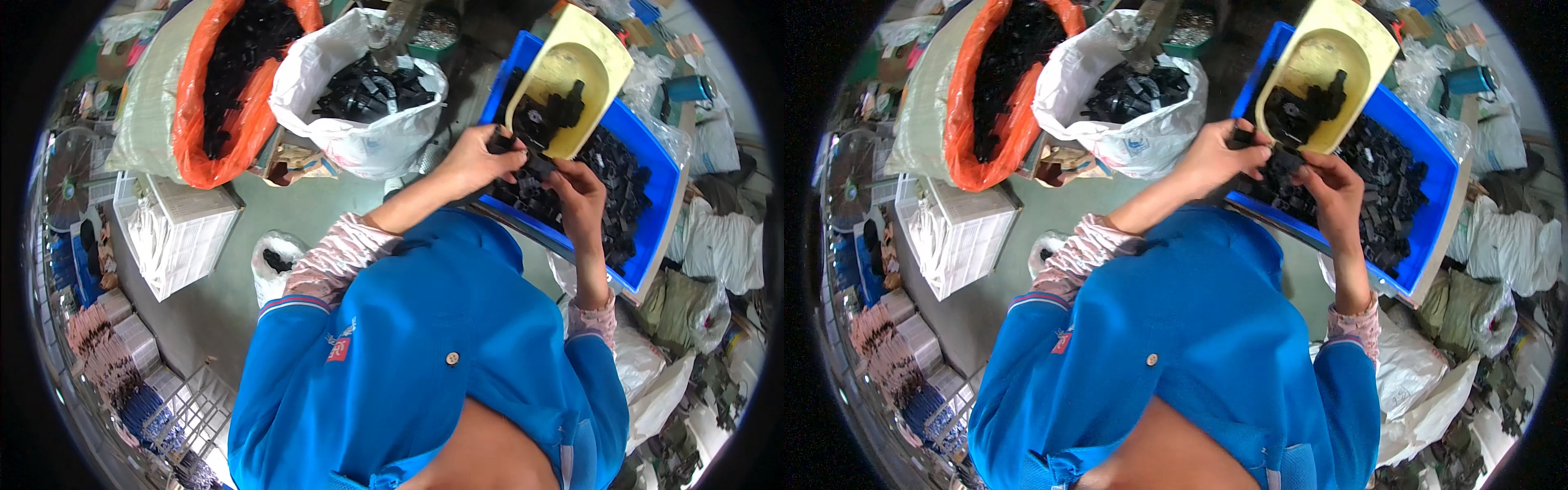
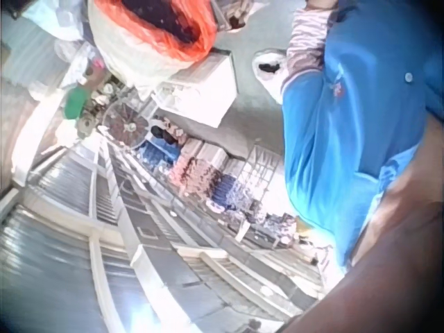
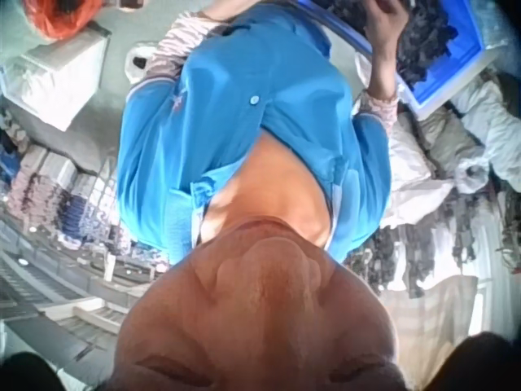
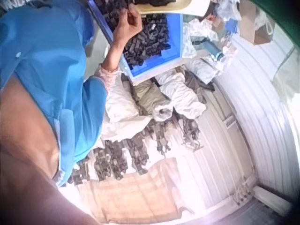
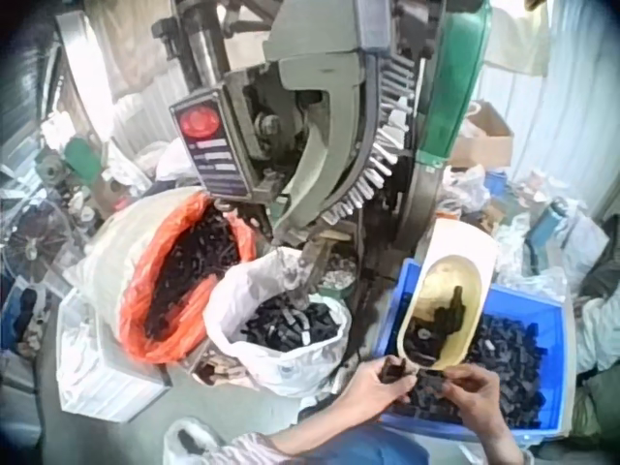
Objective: The person repeatedly picks small black plastic components from a blue bin, joins them with a metal spring, and places the assembled units into a white sack. The cycle of picking, joining, and depositing continues throughout the clip.
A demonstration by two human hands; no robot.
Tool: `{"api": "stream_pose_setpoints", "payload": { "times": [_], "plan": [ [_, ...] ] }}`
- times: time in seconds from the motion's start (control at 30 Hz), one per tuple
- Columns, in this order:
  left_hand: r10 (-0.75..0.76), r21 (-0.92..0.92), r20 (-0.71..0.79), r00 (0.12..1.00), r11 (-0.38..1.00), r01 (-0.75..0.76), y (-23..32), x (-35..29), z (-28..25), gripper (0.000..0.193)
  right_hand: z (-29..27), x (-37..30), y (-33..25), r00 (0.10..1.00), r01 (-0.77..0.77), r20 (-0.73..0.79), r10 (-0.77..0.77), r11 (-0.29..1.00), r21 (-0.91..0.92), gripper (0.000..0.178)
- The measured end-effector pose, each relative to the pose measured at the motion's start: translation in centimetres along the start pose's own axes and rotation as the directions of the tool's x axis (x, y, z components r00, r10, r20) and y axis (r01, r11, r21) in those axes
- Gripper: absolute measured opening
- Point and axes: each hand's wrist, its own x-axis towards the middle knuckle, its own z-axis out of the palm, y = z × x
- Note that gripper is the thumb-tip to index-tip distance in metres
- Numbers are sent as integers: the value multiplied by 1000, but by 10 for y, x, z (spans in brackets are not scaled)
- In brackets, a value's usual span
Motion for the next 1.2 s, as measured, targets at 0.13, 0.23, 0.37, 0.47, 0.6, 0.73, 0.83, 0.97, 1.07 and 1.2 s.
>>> {"api": "stream_pose_setpoints", "payload": {
  "times": [0.13,0.23,0.37,0.47,0.6,0.73,0.83,0.97,1.07,1.2],
  "plan": [
    [-72,20,69,995,997,71,16,0,-13,24,3,11,-10,993,-113,-10,120,959,259,26],
    [-199,-405,322,926,855,324,28,-2,-39,37,-1,18,-18,987,-154,5,162,928,338,26],
    [-178,-415,346,921,852,321,27,-6,-52,43,-2,24,-24,981,-195,82,177,879,436,24],
    [-181,-341,371,911,886,315,28,-11,-53,40,4,30,-31,979,-204,120,167,867,455,25],
    [-145,-216,200,969,958,188,16,-21,-45,38,4,38,-37,970,-232,180,167,859,456,26],
    [-188,222,159,969,963,150,17,-28,-47,44,6,40,-41,964,-255,188,190,867,427,26],
    [-89,426,176,980,905,6,15,-33,-37,54,10,41,-39,956,-281,194,220,878,387,26],
    [-205,160,183,961,971,177,21,-35,-36,50,13,41,-38,957,-277,183,227,903,330,25],
    [-177,94,224,958,983,160,22,-35,-34,45,13,40,-34,959,-265,186,216,915,304,25],
    [-206,93,276,939,978,187,25,-33,-32,45,14,39,-34,961,-253,178,210,929,269,26]
  ]
}}
